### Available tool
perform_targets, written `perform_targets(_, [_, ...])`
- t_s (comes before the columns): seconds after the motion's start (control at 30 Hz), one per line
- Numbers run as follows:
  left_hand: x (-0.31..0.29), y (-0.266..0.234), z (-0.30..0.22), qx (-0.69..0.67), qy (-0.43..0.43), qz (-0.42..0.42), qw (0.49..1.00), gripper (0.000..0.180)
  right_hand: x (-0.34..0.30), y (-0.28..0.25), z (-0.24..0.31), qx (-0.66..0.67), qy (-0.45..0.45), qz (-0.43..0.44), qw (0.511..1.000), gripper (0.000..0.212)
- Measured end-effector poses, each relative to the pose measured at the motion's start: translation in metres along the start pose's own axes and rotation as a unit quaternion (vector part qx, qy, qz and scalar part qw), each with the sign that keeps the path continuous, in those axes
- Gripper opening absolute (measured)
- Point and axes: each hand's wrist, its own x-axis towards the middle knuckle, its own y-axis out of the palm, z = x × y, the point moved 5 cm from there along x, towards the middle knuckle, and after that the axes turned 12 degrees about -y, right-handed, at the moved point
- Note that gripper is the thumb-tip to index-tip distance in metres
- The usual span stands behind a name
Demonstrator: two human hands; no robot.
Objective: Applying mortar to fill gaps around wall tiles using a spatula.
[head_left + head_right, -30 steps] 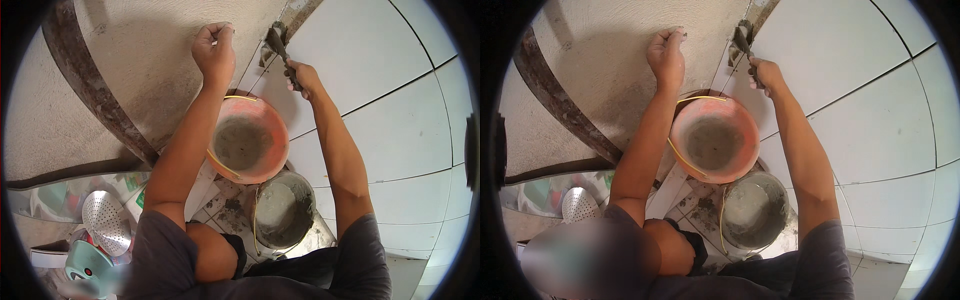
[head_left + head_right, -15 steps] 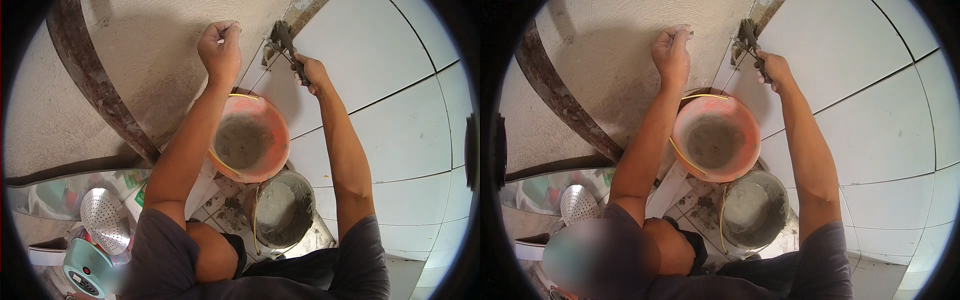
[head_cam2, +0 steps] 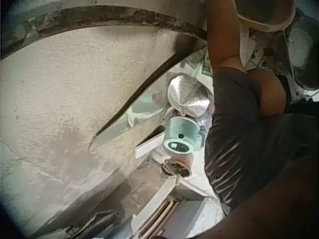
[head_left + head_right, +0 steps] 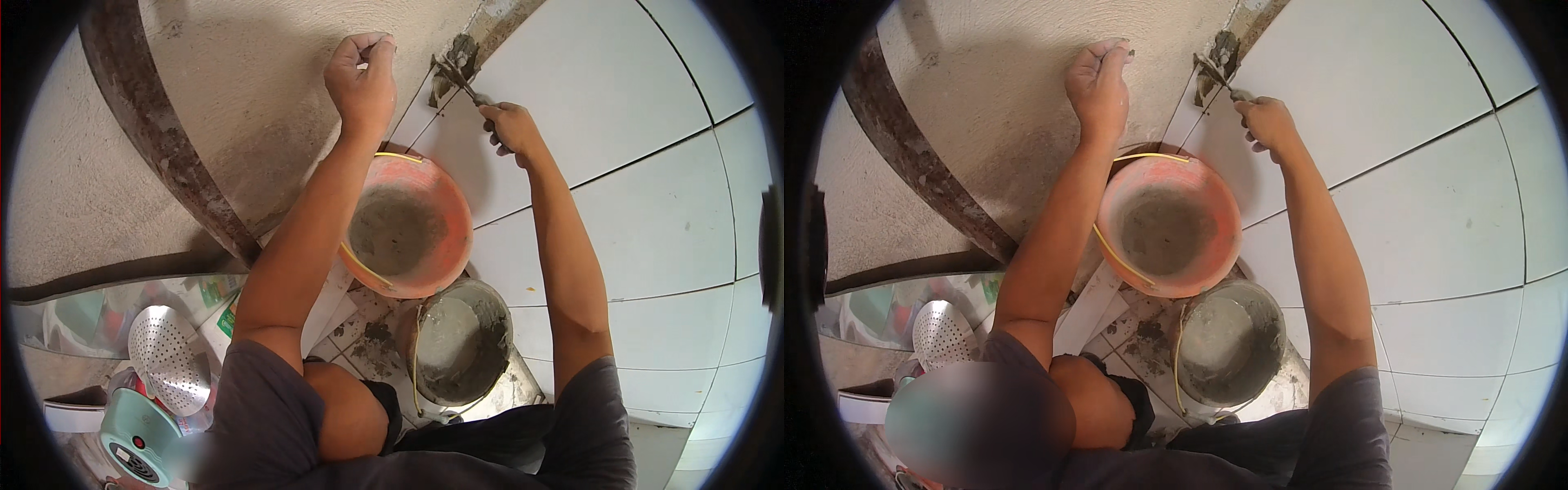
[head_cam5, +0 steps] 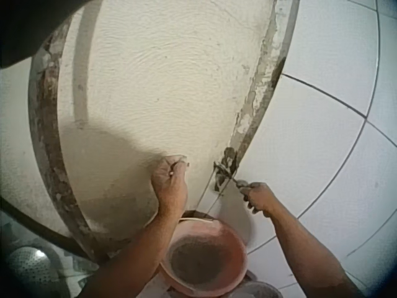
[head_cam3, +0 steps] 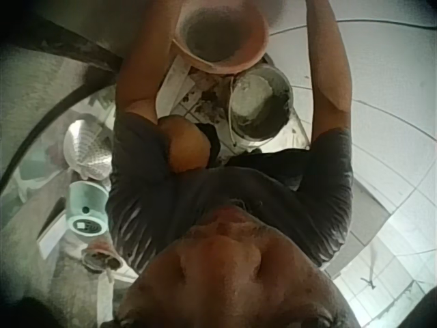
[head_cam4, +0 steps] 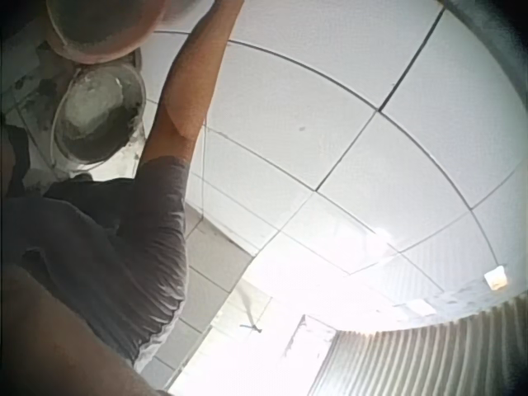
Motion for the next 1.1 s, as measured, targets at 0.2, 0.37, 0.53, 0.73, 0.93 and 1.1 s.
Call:
perform_targets(0.2, [-0.003,0.003,0.004,0.008,0.002,0.005,1.0,0.008,0.019,0.007,0.002,0.019,-0.006,-0.027,0.999,0.029])
perform_targets(0.37, [-0.003,0.001,0.003,0.048,-0.001,0.017,0.999,0.008,0.019,0.005,0.004,0.116,-0.005,-0.056,0.992,0.028])
perform_targets(0.53, [-0.001,-0.001,0.003,0.053,0.009,0.017,0.998,0.009,0.017,0.002,0.007,0.127,0.002,-0.077,0.989,0.027])
perform_targets(0.73, [-0.004,0.0,0.002,0.035,0.0,0.017,0.999,0.01,0.016,0.006,0.011,0.127,0.009,-0.059,0.99,0.025])
perform_targets(0.93, [-0.003,0.0,-0.001,0.069,0.001,0.007,0.998,0.01,0.017,0.017,-0.004,0.165,0.06,-0.034,0.984,0.023])
perform_targets(1.1, [-0.002,-0.003,-0.001,0.057,0.001,0.012,0.998,0.011,0.003,0.015,0.005,0.187,0.015,-0.055,0.981,0.024])
